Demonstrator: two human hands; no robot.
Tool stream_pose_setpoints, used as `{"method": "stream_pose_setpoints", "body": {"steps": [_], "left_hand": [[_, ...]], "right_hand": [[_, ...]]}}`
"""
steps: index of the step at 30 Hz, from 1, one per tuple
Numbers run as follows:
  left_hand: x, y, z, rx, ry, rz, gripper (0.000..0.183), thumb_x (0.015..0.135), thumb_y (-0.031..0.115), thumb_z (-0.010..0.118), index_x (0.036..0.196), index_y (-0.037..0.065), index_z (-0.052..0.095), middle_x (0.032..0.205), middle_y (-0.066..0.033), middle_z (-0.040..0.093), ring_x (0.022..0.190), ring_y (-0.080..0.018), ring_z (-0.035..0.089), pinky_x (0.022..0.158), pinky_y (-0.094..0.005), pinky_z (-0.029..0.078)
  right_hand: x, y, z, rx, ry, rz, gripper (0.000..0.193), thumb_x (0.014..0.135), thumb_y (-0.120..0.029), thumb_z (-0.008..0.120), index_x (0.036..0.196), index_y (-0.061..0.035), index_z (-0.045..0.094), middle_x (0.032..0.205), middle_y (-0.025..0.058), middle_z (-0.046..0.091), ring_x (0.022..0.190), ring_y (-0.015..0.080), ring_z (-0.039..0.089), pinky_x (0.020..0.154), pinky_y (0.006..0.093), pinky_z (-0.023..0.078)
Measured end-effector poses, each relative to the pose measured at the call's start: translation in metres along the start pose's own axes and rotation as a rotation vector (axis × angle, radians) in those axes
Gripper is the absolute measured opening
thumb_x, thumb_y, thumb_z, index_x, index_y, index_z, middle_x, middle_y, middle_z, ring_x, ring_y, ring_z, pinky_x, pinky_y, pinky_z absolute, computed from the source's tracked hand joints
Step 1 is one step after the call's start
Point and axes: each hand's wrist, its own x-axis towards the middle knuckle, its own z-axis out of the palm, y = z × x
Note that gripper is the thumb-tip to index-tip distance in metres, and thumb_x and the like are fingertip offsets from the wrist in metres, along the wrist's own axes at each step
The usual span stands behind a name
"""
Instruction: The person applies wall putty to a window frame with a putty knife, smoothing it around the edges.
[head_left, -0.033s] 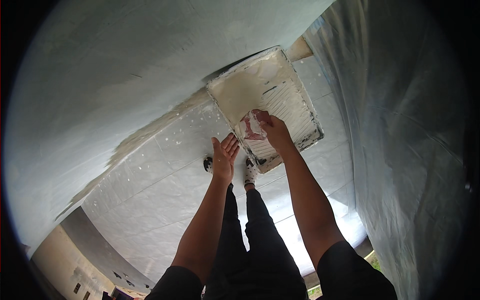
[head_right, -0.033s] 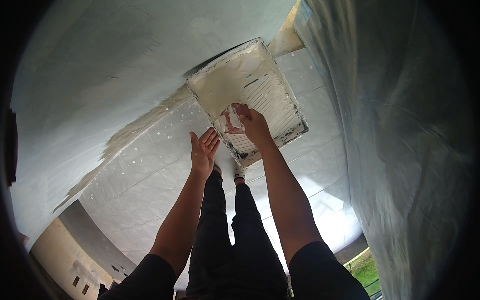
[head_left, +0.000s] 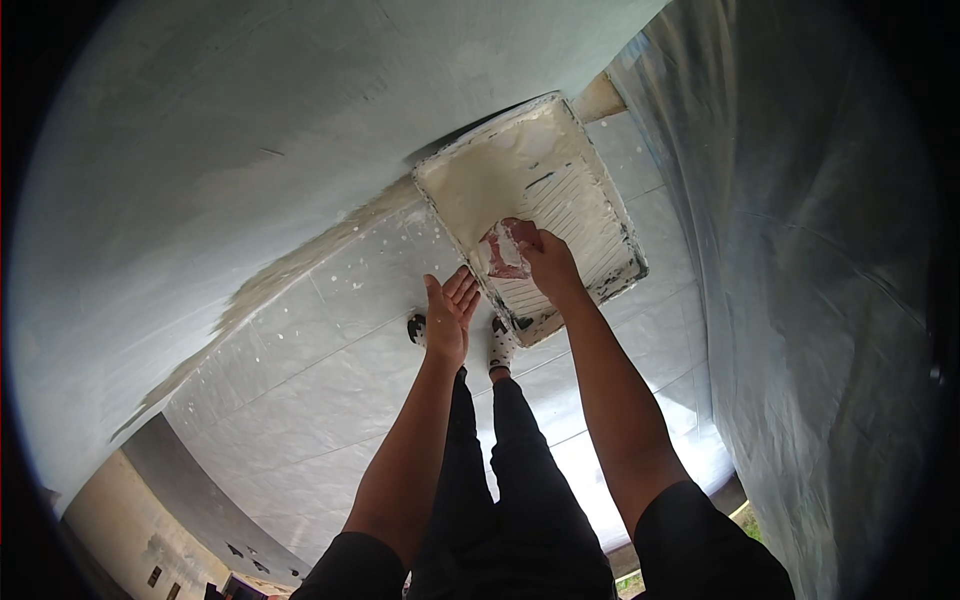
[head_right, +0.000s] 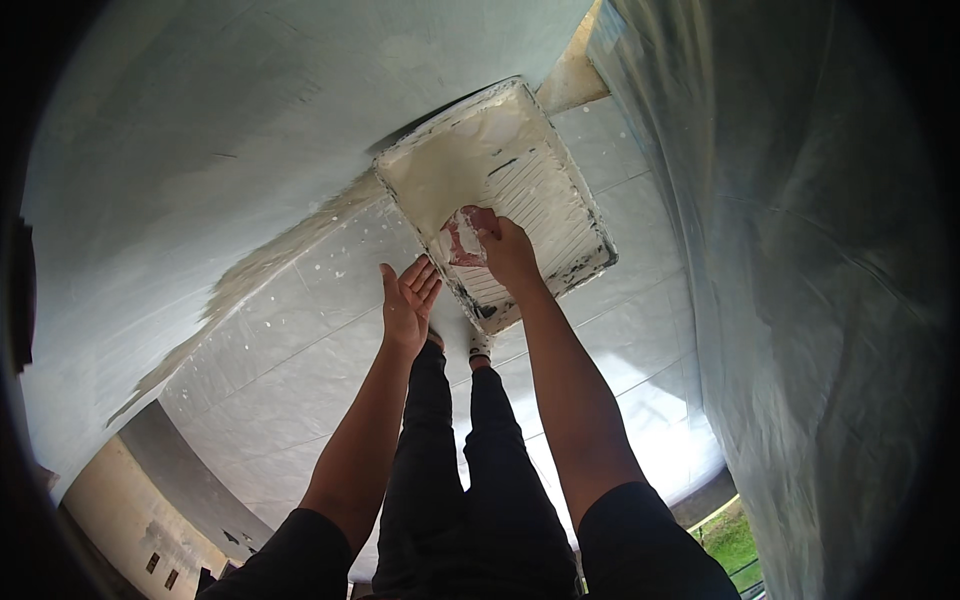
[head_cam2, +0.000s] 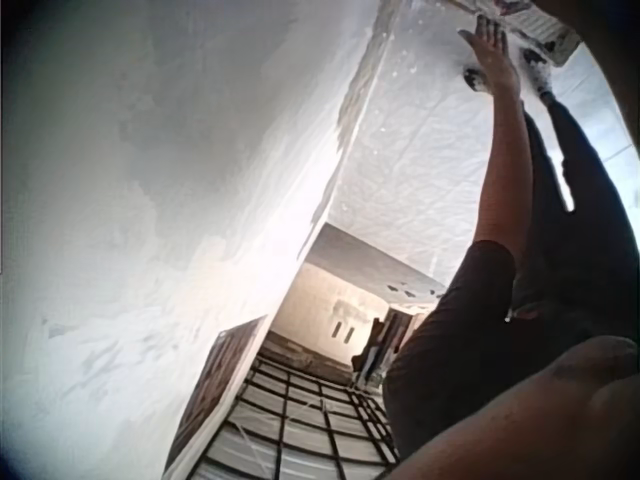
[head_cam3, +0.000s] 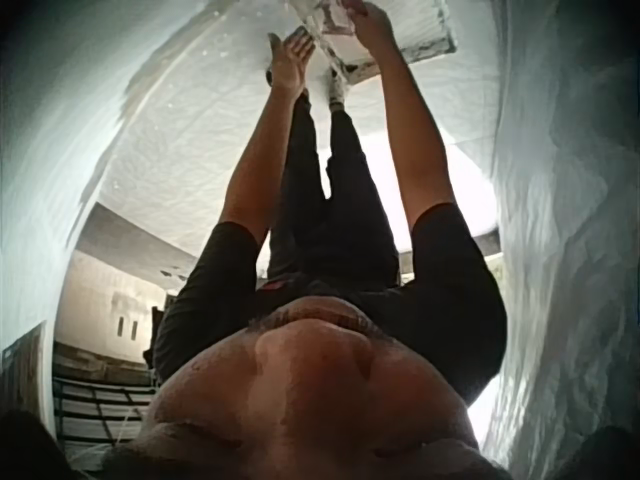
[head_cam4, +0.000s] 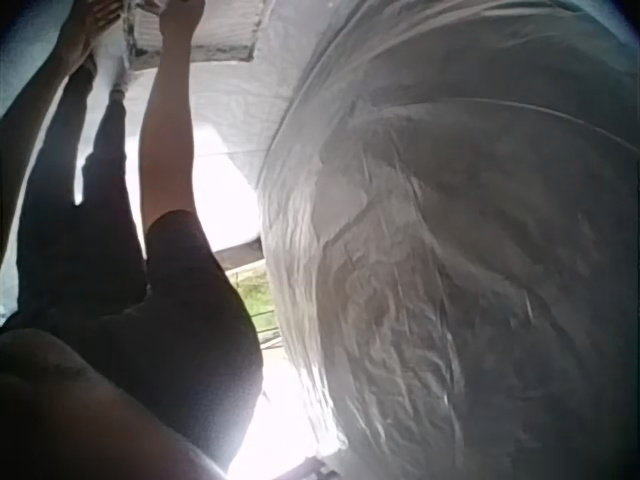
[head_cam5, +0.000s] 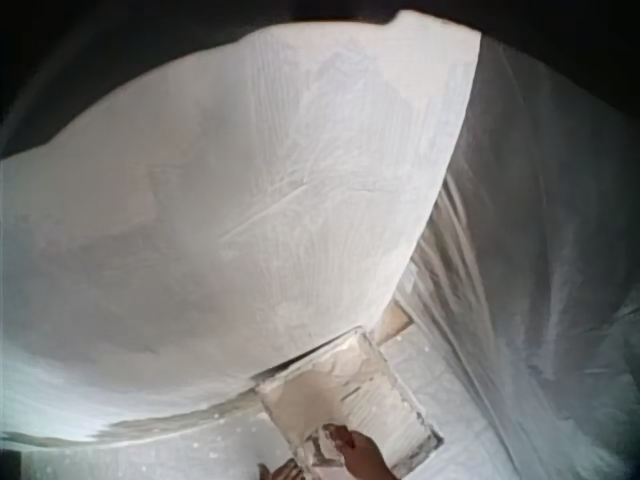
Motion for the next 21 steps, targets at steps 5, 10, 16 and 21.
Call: {"method": "stream_pose_setpoints", "body": {"steps": [5,10,16,21], "left_hand": [[-0.001,0.002,-0.005,0.008,0.029,0.009,0.1,0.099,0.074,0.022,0.151,-0.011,0.029,0.156,-0.0277,0.033,0.147,-0.0351,0.033,0.123,-0.0432,0.022],[-0.001,0.002,-0.001,0.041,0.01,0.008,0.1,0.099,0.074,0.022,0.151,-0.011,0.029,0.156,-0.028,0.033,0.147,-0.0354,0.033,0.123,-0.043,0.022],[-0.002,0.004,-0.001,0.074,0.03,0.012,0.101,0.099,0.073,0.022,0.149,-0.014,0.028,0.155,-0.0298,0.033,0.145,-0.0366,0.035,0.123,-0.0444,0.024],[-0.002,0.004,-0.001,0.068,0.021,0.02,0.101,0.099,0.073,0.023,0.15,-0.013,0.028,0.155,-0.0296,0.033,0.146,-0.0363,0.034,0.123,-0.0443,0.023]], "right_hand": [[0.0,-0.025,0.013,-0.148,-0.039,-0.042,0.031,0.093,-0.022,0.062,0.111,0.0025,0.064,0.101,0.0233,0.068,0.096,0.039,0.065,0.085,0.0442,0.049],[0.012,-0.016,0.006,-0.139,-0.091,-0.103,0.031,0.093,-0.023,0.061,0.111,0.0018,0.063,0.102,0.023,0.068,0.098,0.0391,0.065,0.085,0.0446,0.049],[0.005,-0.029,0.005,-0.184,-0.133,-0.109,0.032,0.092,-0.023,0.062,0.112,0.0017,0.063,0.102,0.0235,0.068,0.097,0.0389,0.065,0.085,0.0434,0.049],[-0.001,-0.028,0.002,-0.114,-0.141,-0.101,0.032,0.094,-0.019,0.06,0.116,0.0034,0.063,0.102,0.0193,0.069,0.096,0.0321,0.066,0.085,0.0411,0.05]]}}
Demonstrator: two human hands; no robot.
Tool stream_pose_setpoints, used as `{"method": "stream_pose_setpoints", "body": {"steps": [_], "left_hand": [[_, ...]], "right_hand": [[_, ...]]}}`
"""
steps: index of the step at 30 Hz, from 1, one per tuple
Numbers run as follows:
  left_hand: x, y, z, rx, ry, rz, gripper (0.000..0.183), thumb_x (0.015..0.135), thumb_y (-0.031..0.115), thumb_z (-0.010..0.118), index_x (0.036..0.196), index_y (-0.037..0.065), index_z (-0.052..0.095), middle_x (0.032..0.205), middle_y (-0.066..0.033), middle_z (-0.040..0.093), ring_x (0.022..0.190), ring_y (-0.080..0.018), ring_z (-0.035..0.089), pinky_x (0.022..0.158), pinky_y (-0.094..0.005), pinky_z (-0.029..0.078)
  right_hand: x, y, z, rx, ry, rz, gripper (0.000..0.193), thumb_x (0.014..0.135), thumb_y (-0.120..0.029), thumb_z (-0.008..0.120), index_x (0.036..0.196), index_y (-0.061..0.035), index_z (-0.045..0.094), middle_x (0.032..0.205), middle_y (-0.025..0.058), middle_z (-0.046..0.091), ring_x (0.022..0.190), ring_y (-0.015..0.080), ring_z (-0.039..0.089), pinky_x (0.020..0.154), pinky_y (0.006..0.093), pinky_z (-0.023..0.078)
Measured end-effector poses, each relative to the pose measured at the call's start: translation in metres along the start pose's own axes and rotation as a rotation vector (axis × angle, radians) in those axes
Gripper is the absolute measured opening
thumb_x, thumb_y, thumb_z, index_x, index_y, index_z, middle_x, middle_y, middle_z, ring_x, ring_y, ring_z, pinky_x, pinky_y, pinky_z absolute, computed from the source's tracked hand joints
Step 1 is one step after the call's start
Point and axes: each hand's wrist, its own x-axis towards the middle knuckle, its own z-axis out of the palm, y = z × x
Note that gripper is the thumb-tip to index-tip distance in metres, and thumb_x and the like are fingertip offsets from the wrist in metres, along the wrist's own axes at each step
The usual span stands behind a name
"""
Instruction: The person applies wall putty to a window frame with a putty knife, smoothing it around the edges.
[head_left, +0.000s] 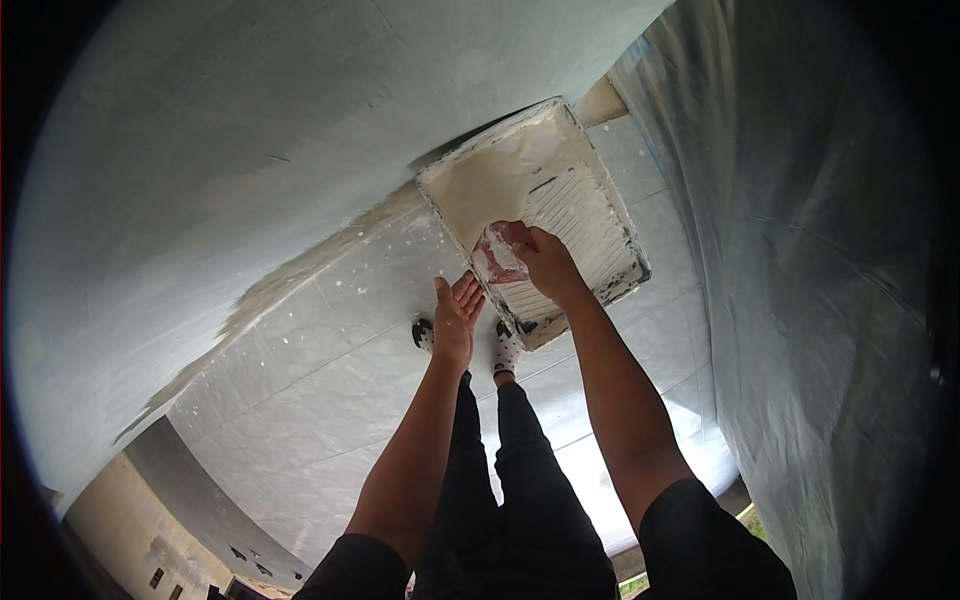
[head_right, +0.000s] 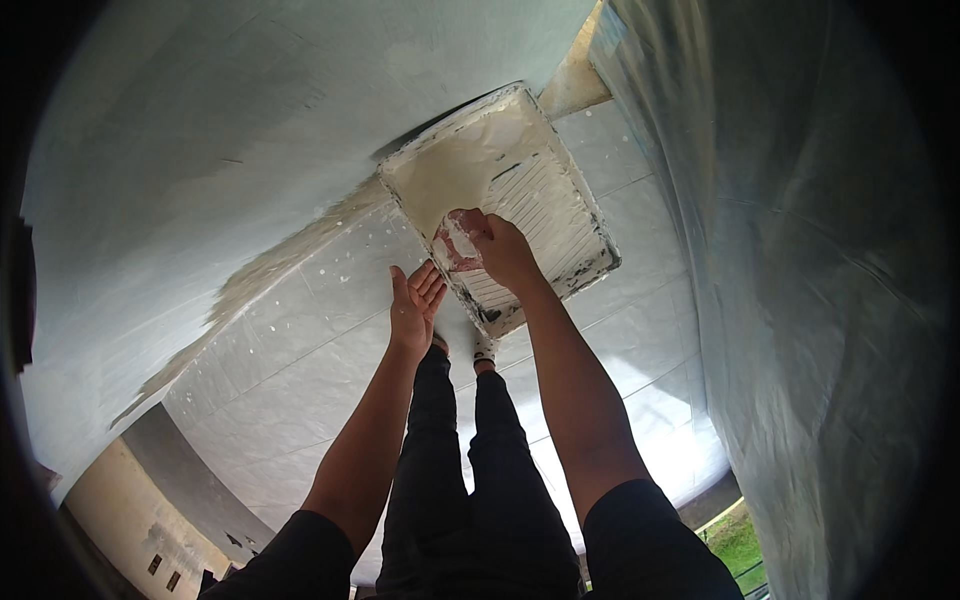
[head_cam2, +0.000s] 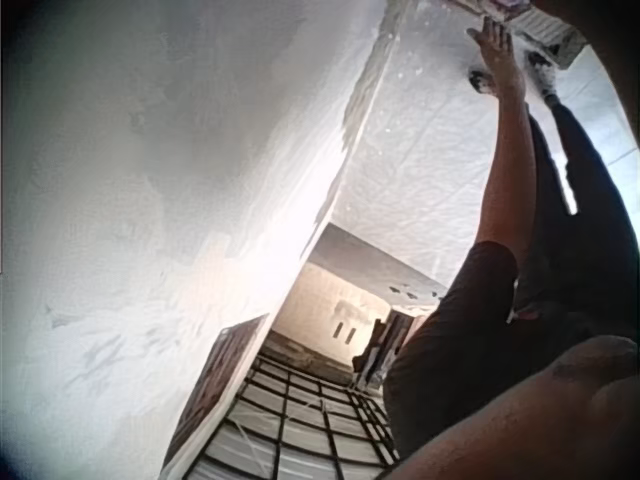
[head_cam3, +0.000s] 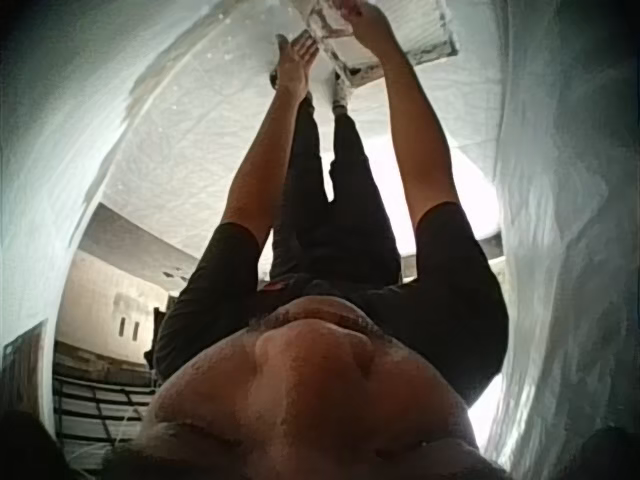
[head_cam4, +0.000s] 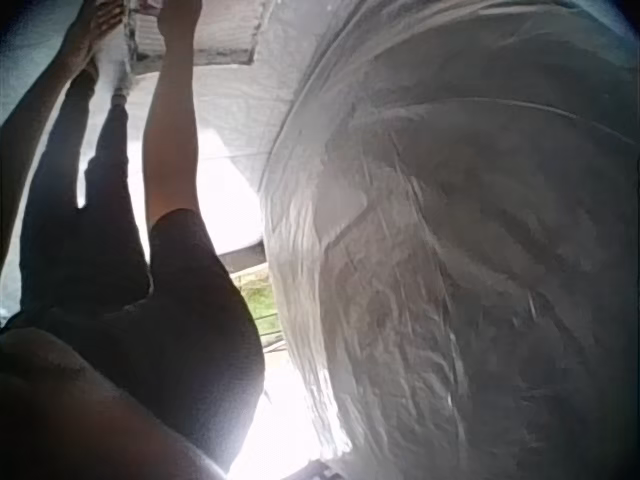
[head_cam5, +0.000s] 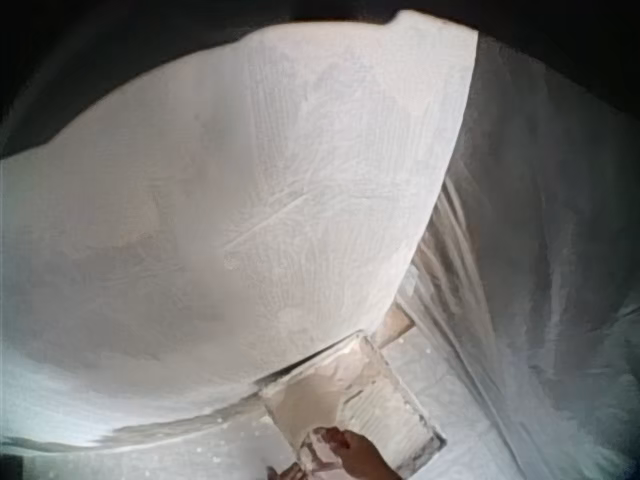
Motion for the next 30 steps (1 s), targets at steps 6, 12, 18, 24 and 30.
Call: {"method": "stream_pose_setpoints", "body": {"steps": [6,12,18,24,30], "left_hand": [[-0.009,0.005,-0.005,0.048,-0.016,0.014,0.098,0.099,0.072,0.022,0.151,-0.01,0.029,0.156,-0.0256,0.035,0.148,-0.0336,0.032,0.123,-0.0435,0.022],[-0.061,0.022,-0.036,0.078,-0.002,0.001,0.094,0.101,0.07,0.019,0.152,-0.008,0.03,0.157,-0.0226,0.037,0.148,-0.032,0.033,0.123,-0.0431,0.022],[-0.139,0.053,-0.039,0.074,0.03,0.028,0.094,0.1,0.071,0.019,0.151,-0.007,0.032,0.156,-0.0237,0.038,0.147,-0.033,0.035,0.122,-0.0433,0.024],[-0.188,0.091,-0.001,0.047,0.04,0.096,0.096,0.099,0.073,0.019,0.151,-0.007,0.032,0.155,-0.0235,0.039,0.146,-0.0332,0.036,0.121,-0.0431,0.025],[-0.21,0.13,0.04,0.022,-0.046,0.244,0.096,0.099,0.073,0.018,0.151,-0.007,0.032,0.156,-0.0233,0.039,0.146,-0.0335,0.035,0.122,-0.0444,0.023]], "right_hand": [[-0.014,-0.002,-0.019,0.936,-0.163,0.254,0.034,0.098,-0.012,0.06,0.128,0.0032,0.059,0.11,0.0074,0.069,0.102,0.0167,0.065,0.086,0.0302,0.052],[-0.074,-0.022,-0.044,0.968,-0.223,0.276,0.038,0.099,-0.014,0.059,0.135,-0.003,0.054,0.115,0.0064,0.066,0.097,0.017,0.069,0.081,0.035,0.058],[-0.145,-0.074,-0.065,1.092,-0.07,0.173,0.041,0.099,-0.009,0.056,0.139,-0.0046,0.049,0.123,0.0107,0.063,0.102,0.0252,0.069,0.079,0.0403,0.064],[-0.186,-0.099,-0.083,1.24,-0.045,0.045,0.034,0.098,-0.01,0.058,0.132,-0.0061,0.054,0.123,0.011,0.063,0.109,0.0257,0.066,0.088,0.0433,0.062],[-0.215,-0.151,-0.106,1.391,-0.091,0.02,0.041,0.104,-0.039,0.051,0.136,-0.0133,0.052,0.124,0.0095,0.063,0.111,0.0279,0.063,0.09,0.0466,0.058]]}}
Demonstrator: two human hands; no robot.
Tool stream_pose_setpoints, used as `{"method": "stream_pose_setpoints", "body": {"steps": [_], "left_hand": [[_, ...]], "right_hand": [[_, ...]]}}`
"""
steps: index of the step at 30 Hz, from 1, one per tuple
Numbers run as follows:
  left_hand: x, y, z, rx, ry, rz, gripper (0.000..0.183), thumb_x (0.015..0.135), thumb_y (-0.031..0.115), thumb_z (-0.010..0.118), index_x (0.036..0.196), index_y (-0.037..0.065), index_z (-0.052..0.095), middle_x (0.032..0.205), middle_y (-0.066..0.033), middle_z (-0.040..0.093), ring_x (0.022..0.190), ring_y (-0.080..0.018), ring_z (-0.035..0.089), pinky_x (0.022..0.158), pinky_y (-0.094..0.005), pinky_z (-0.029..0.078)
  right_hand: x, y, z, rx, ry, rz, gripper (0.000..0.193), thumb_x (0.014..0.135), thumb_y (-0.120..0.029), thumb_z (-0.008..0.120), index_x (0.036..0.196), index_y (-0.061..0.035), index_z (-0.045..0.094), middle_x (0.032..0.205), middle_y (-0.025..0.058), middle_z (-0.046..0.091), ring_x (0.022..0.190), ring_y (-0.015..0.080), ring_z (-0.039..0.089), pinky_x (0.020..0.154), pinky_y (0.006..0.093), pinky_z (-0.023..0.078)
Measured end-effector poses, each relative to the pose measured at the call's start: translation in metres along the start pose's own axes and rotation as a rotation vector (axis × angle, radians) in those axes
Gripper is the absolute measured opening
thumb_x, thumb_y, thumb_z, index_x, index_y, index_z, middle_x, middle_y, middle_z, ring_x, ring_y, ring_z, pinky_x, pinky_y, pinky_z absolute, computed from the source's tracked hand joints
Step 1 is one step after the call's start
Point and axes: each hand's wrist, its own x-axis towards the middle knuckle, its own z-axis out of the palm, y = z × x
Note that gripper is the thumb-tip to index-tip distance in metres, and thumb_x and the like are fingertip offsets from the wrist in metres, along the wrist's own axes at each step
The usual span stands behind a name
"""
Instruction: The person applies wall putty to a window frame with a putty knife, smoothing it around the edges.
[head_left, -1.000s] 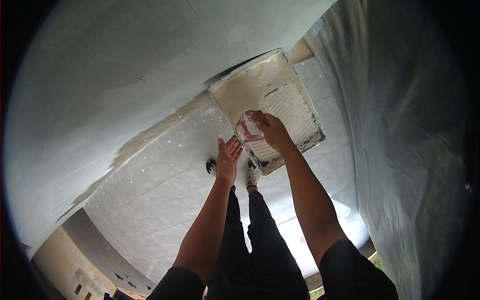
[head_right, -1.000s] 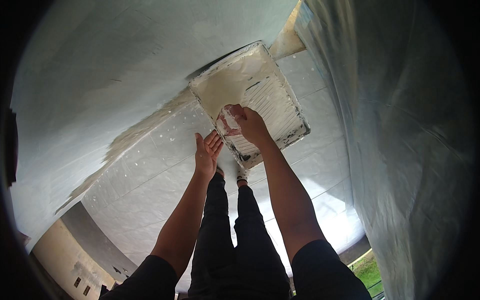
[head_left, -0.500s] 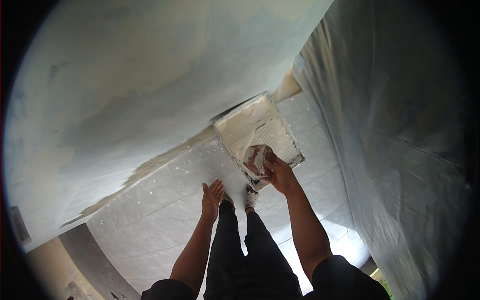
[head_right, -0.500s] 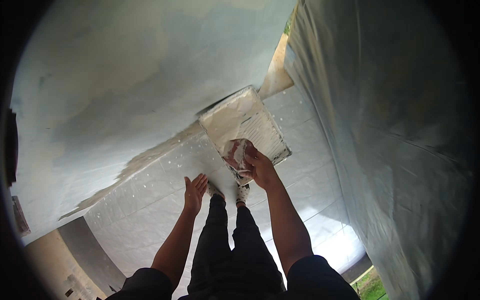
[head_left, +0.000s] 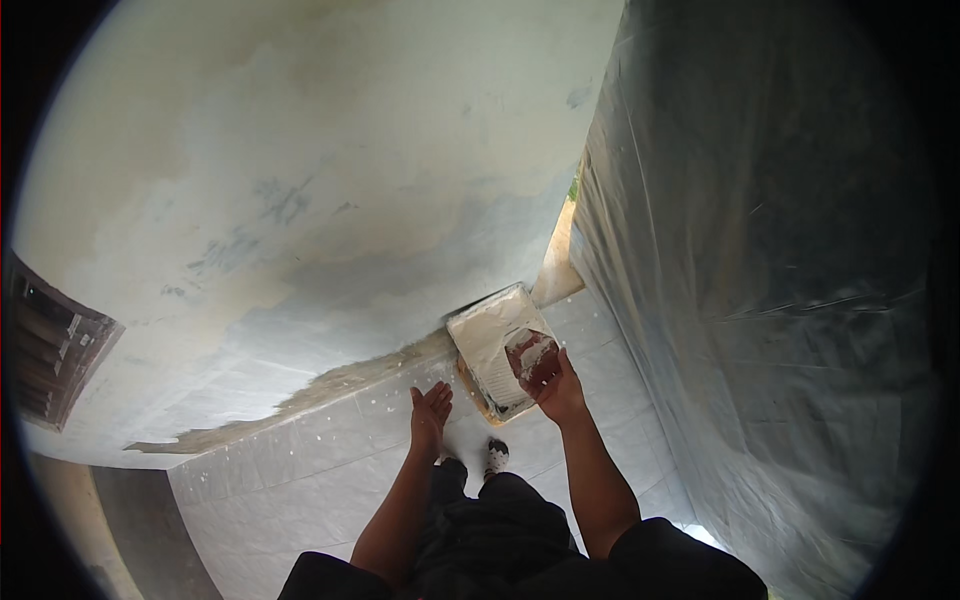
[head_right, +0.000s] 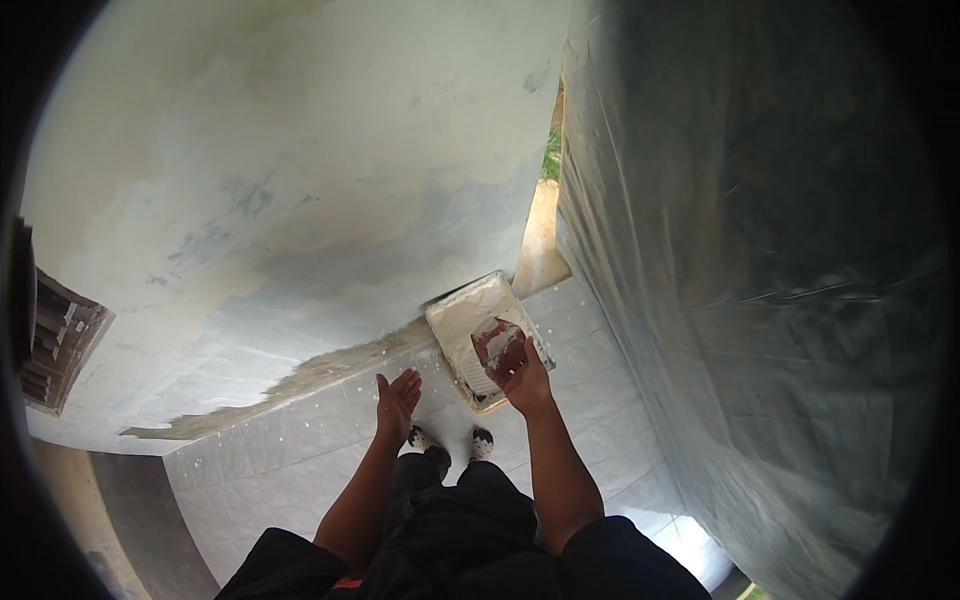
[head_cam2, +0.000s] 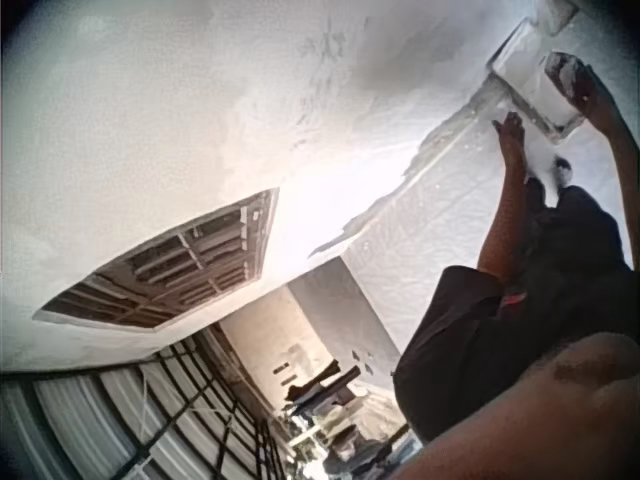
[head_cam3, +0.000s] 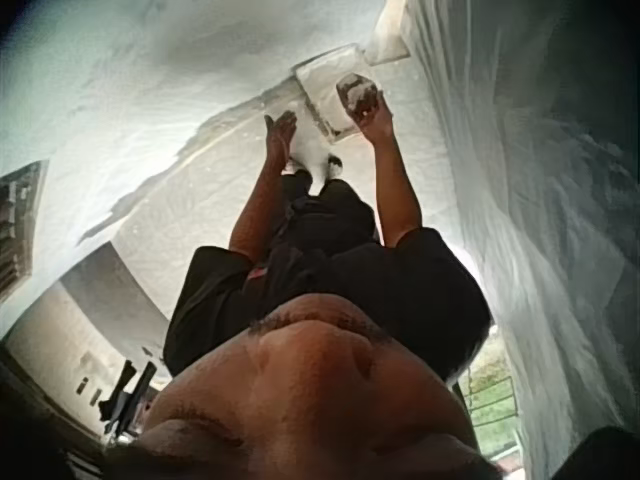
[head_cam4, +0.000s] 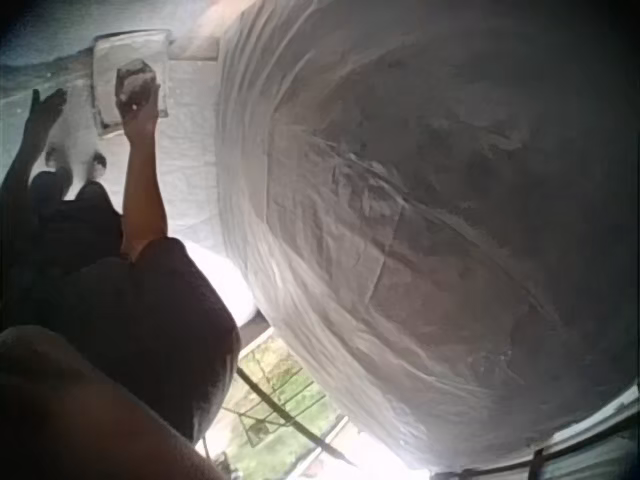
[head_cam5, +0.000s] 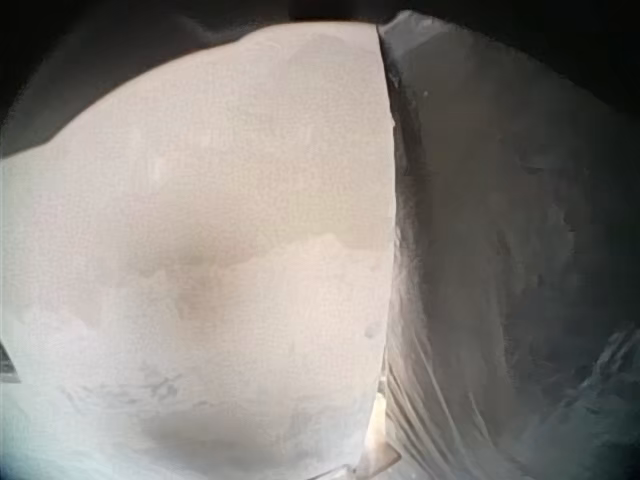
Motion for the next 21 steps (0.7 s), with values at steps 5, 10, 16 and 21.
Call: {"method": "stream_pose_setpoints", "body": {"steps": [5,10,16,21], "left_hand": [[-0.017,0.029,0.022,-0.015,-0.039,0.094,0.097,0.099,0.074,0.02,0.149,-0.007,0.037,0.152,-0.0235,0.044,0.144,-0.0329,0.039,0.121,-0.0442,0.025],[-0.01,0.049,0.007,0.012,0.055,0.147,0.097,0.098,0.075,0.021,0.149,-0.006,0.037,0.152,-0.0208,0.046,0.142,-0.032,0.042,0.119,-0.0451,0.027],[-0.065,0.219,0.056,0.204,0.018,0.679,0.086,0.104,0.063,0.024,0.147,-0.01,0.038,0.149,-0.0238,0.047,0.142,-0.0324,0.043,0.12,-0.042,0.03],[-0.158,0.415,0.062,0.479,0.029,1.407,0.072,0.108,0.052,0.03,0.146,-0.009,0.042,0.151,-0.0219,0.047,0.144,-0.0299,0.04,0.12,-0.0389,0.026]], "right_hand": [[-0.012,-0.014,0.015,0.104,0.02,-0.032,0.044,0.104,-0.044,0.047,0.137,-0.0146,0.053,0.129,0.0111,0.059,0.116,0.0323,0.06,0.092,0.0523,0.056],[-0.022,-0.028,0.066,0.28,-0.096,-0.105,0.037,0.097,-0.034,0.053,0.129,-0.016,0.061,0.125,0.009,0.06,0.116,0.0316,0.061,0.082,0.05,0.059],[-0.071,-0.087,0.22,0.455,-0.311,-0.219,0.047,0.101,-0.038,0.044,0.141,-0.0133,0.046,0.14,0.0098,0.049,0.122,0.0309,0.056,0.09,0.0517,0.056],[-0.142,-0.12,0.426,0.331,-0.626,-0.436,0.045,0.105,-0.038,0.046,0.14,-0.0104,0.047,0.14,0.0089,0.051,0.127,0.0289,0.054,0.104,0.0529,0.049]]}}
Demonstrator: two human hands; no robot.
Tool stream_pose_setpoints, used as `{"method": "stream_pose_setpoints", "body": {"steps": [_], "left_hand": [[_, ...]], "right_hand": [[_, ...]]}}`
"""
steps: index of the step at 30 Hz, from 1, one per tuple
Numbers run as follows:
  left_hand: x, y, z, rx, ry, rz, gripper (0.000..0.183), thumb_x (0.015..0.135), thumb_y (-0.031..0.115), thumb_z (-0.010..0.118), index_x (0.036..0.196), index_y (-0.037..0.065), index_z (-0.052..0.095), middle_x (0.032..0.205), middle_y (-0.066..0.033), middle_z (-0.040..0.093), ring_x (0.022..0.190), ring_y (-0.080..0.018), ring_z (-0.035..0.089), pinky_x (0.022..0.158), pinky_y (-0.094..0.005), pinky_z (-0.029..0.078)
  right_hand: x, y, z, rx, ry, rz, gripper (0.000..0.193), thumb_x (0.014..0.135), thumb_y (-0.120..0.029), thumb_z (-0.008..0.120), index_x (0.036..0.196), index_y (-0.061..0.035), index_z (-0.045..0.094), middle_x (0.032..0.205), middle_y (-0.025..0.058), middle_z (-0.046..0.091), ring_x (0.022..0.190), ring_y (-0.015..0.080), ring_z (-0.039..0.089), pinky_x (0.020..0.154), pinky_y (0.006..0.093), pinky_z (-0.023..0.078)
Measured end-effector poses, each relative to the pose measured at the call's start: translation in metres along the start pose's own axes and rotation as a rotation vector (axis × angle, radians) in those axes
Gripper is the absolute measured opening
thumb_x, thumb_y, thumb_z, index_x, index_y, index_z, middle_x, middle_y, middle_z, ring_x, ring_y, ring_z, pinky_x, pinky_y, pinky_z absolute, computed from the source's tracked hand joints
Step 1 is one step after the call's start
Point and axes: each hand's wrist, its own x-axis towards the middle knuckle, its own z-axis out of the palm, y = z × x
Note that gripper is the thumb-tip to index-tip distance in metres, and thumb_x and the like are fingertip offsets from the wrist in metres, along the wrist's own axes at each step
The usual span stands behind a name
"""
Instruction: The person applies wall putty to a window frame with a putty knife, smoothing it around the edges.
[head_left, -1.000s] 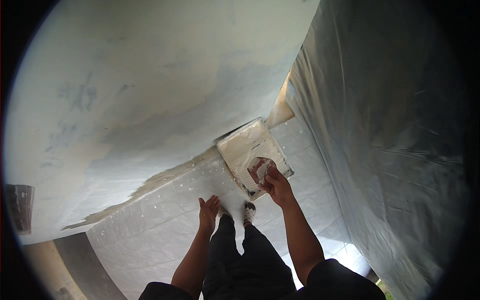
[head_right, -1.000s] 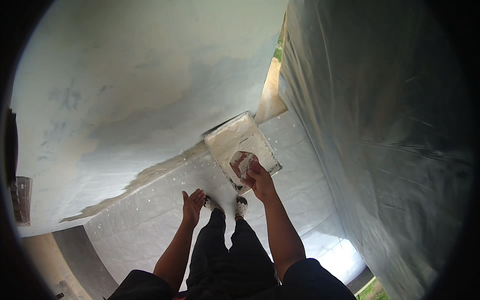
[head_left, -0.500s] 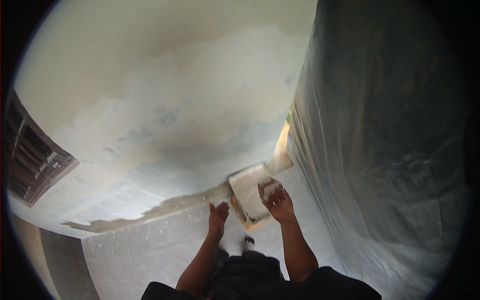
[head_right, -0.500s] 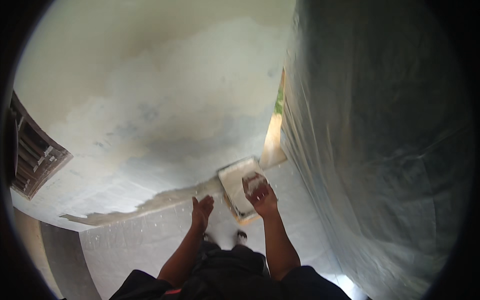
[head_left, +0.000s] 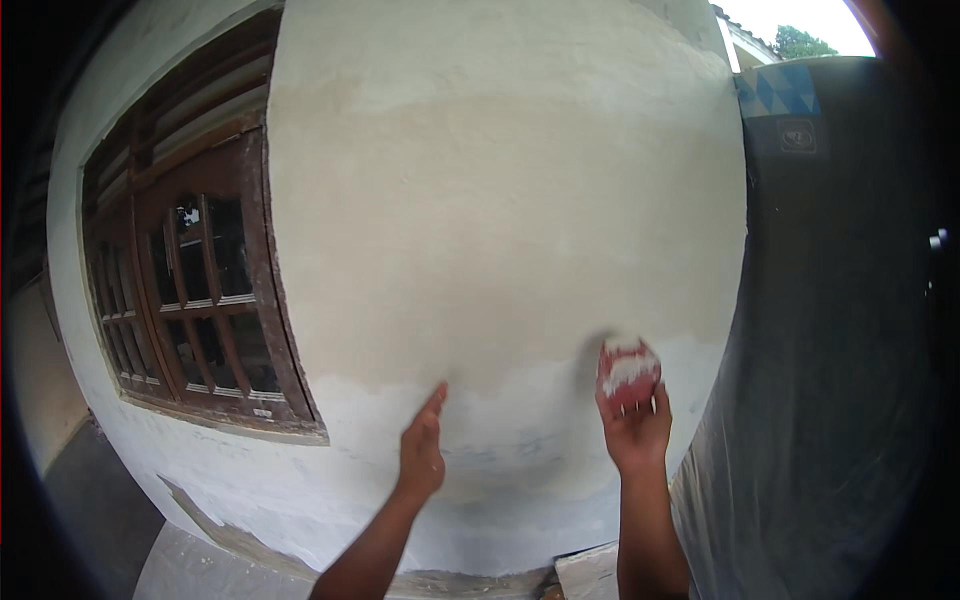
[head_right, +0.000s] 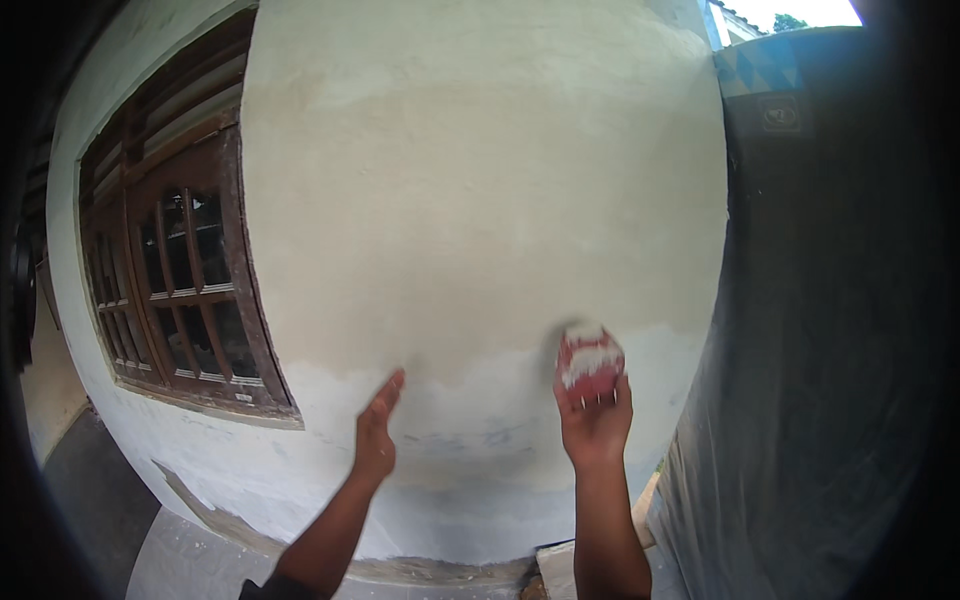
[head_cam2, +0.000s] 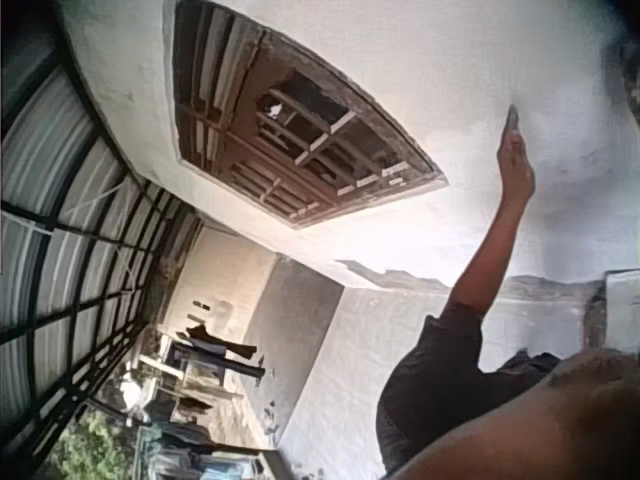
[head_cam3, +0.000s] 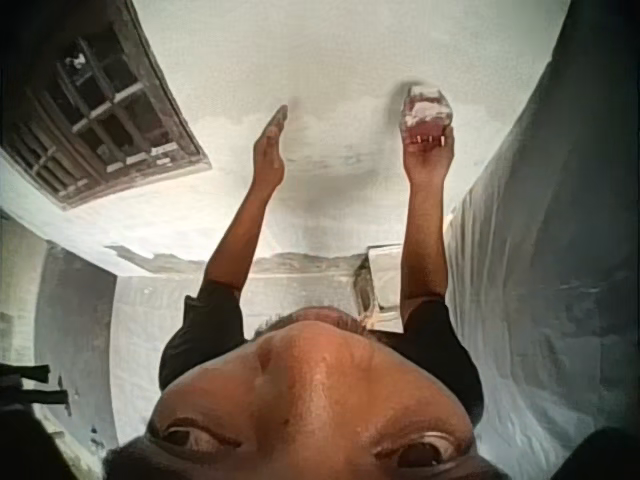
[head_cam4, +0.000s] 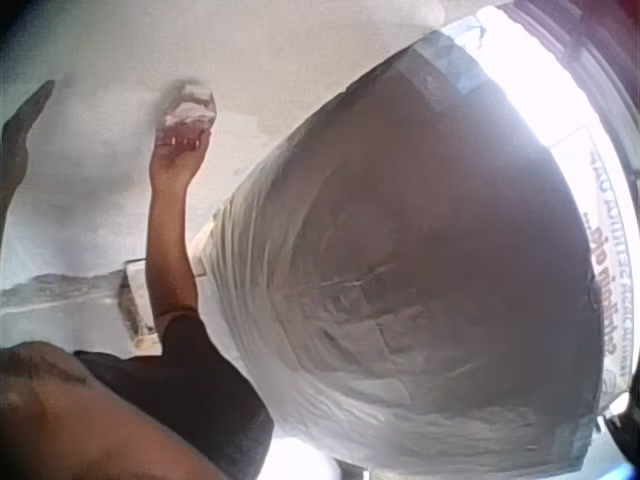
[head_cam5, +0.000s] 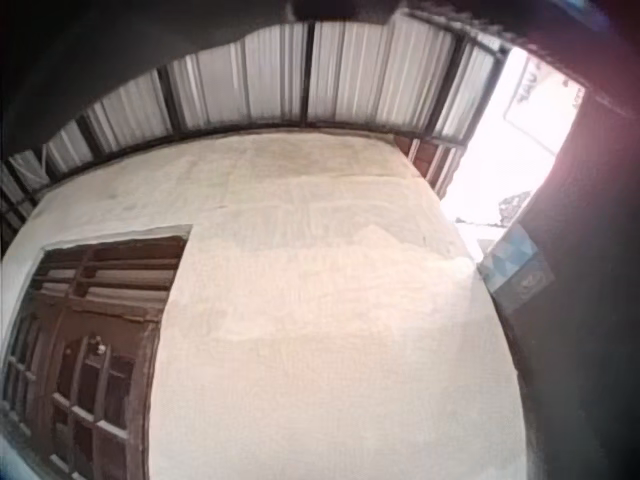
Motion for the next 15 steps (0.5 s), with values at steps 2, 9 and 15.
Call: {"method": "stream_pose_setpoints", "body": {"steps": [2,9,15], "left_hand": [[0.057,0.026,-0.053,0.198,0.051,0.269,0.071,0.108,0.05,0.034,0.146,-0.009,0.042,0.151,-0.0231,0.047,0.144,-0.0301,0.04,0.12,-0.0379,0.025],[0.235,0.103,-0.201,0.469,0.342,0.657,0.05,0.11,0.03,0.036,0.147,-0.003,0.044,0.15,-0.0204,0.049,0.143,-0.0289,0.043,0.119,-0.0368,0.028],[0.31,0.109,-0.256,0.689,0.4,0.775,0.046,0.109,0.024,0.039,0.149,0.003,0.044,0.15,-0.0197,0.048,0.143,-0.0328,0.042,0.119,-0.0383,0.029]], "right_hand": [[0.017,0.027,0.079,-0.126,-0.195,-0.036,0.045,0.106,-0.038,0.044,0.139,-0.0089,0.047,0.139,0.0077,0.052,0.125,0.0278,0.054,0.105,0.0501,0.048],[0.058,0.111,0.283,-0.651,-0.61,-0.404,0.054,0.105,-0.045,0.046,0.14,-0.0041,0.053,0.138,0.0097,0.057,0.122,0.0237,0.056,0.098,0.0382,0.049],[0.081,0.147,0.357,-1.427,-0.972,-1.401,0.047,0.101,-0.041,0.056,0.133,-0.0072,0.063,0.142,0.0153,0.057,0.132,0.0291,0.052,0.105,0.0402,0.046]]}}
